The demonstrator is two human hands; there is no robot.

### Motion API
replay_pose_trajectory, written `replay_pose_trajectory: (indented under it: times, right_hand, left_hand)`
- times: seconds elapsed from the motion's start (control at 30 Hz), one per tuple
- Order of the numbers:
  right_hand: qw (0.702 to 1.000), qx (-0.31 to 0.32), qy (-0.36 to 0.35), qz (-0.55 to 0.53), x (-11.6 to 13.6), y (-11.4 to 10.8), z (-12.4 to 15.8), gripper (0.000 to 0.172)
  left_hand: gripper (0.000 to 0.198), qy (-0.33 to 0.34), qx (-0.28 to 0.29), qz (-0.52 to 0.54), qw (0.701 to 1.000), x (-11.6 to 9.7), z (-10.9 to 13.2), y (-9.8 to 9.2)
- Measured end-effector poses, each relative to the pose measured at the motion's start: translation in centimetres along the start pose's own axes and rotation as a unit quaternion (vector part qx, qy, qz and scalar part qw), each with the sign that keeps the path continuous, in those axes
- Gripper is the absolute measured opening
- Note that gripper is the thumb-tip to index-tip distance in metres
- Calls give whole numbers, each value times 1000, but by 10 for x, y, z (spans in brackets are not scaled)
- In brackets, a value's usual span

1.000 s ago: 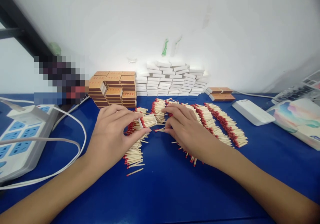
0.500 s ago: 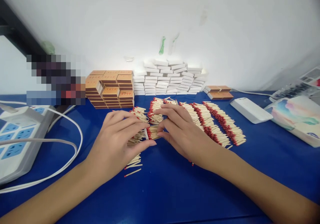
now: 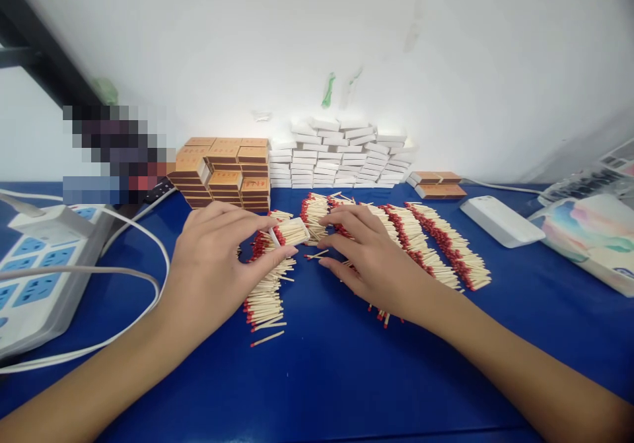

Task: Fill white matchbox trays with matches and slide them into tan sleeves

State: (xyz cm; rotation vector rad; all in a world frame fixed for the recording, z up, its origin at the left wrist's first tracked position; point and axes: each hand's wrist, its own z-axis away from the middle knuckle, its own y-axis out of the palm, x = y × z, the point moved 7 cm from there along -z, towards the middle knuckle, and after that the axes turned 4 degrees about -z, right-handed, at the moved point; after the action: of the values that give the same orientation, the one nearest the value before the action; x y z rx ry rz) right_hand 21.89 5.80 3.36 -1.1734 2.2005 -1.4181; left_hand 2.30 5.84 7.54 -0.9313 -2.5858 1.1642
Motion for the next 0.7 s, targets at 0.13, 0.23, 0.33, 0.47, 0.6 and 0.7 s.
replay_pose_trajectory:
  times: [0.13, 0.23, 0.33, 0.47, 0.6, 0.7]
  right_hand:
    - [999, 40, 8, 28, -6, 13, 2, 7]
    - [997, 47, 3, 59, -6, 17, 3, 12]
    - [995, 47, -2, 92, -4, 20, 3, 14]
    - [992, 54, -10, 111, -2, 23, 5, 15]
    - [992, 53, -10, 115, -2, 21, 7, 19]
    - [994, 38, -2, 105, -4, 14, 6, 20]
  left_hand:
    - [28, 14, 8, -1, 1000, -3, 1, 2]
    - [28, 23, 8, 0, 1000, -5, 2, 1]
    - [28, 27, 15, 3, 1000, -4, 2, 2]
    - [27, 34, 22, -4, 999, -4, 2, 4]
    - [30, 44, 19, -11, 999, -4, 2, 6]
    - [31, 54, 17, -17, 998, -5, 3, 6]
